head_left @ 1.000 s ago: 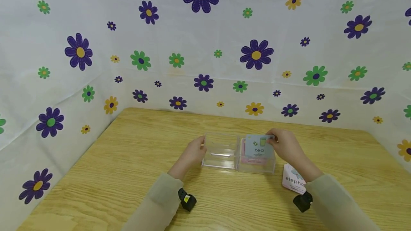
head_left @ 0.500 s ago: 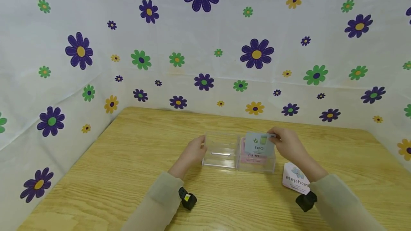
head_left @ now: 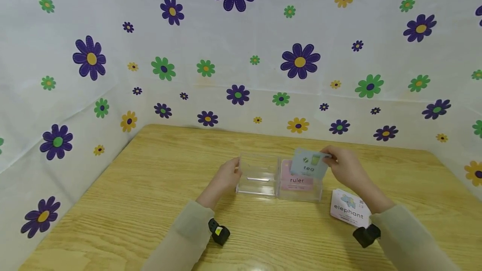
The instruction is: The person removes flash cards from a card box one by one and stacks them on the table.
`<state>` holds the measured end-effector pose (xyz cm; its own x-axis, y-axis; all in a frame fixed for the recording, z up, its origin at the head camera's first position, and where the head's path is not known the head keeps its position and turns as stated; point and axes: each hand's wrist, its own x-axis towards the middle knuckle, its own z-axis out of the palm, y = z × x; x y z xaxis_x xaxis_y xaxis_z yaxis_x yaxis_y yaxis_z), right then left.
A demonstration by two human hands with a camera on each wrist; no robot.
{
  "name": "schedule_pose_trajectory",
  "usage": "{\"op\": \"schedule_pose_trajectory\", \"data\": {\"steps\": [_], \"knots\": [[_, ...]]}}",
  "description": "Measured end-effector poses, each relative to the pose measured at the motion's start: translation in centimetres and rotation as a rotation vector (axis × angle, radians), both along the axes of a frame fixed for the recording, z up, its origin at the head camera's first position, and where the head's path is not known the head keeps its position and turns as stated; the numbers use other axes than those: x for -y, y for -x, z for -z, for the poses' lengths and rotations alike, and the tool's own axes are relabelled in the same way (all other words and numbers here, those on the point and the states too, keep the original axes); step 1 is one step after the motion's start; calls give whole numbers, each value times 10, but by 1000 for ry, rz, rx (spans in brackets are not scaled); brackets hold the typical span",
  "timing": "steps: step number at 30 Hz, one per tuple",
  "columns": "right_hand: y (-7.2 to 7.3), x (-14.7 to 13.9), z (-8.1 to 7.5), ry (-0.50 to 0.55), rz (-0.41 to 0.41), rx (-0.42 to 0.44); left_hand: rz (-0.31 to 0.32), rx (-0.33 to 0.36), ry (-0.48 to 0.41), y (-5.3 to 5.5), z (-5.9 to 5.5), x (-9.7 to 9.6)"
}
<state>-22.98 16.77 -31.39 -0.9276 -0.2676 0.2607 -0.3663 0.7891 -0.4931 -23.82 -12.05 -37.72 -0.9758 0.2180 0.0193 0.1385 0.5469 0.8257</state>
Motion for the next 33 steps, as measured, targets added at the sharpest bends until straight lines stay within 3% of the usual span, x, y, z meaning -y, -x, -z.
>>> {"op": "schedule_pose_trajectory", "data": {"steps": [8,21,33], "knots": [[-5,-13,-4,-10,16,-15,4,6,-7,0,1,0],[-19,-41,5,-37,35,-68,6,15,-3,-1,0,0],[-27,-69,8,-75,70,-24,-5,-19,-6,2,2,-1]]}}
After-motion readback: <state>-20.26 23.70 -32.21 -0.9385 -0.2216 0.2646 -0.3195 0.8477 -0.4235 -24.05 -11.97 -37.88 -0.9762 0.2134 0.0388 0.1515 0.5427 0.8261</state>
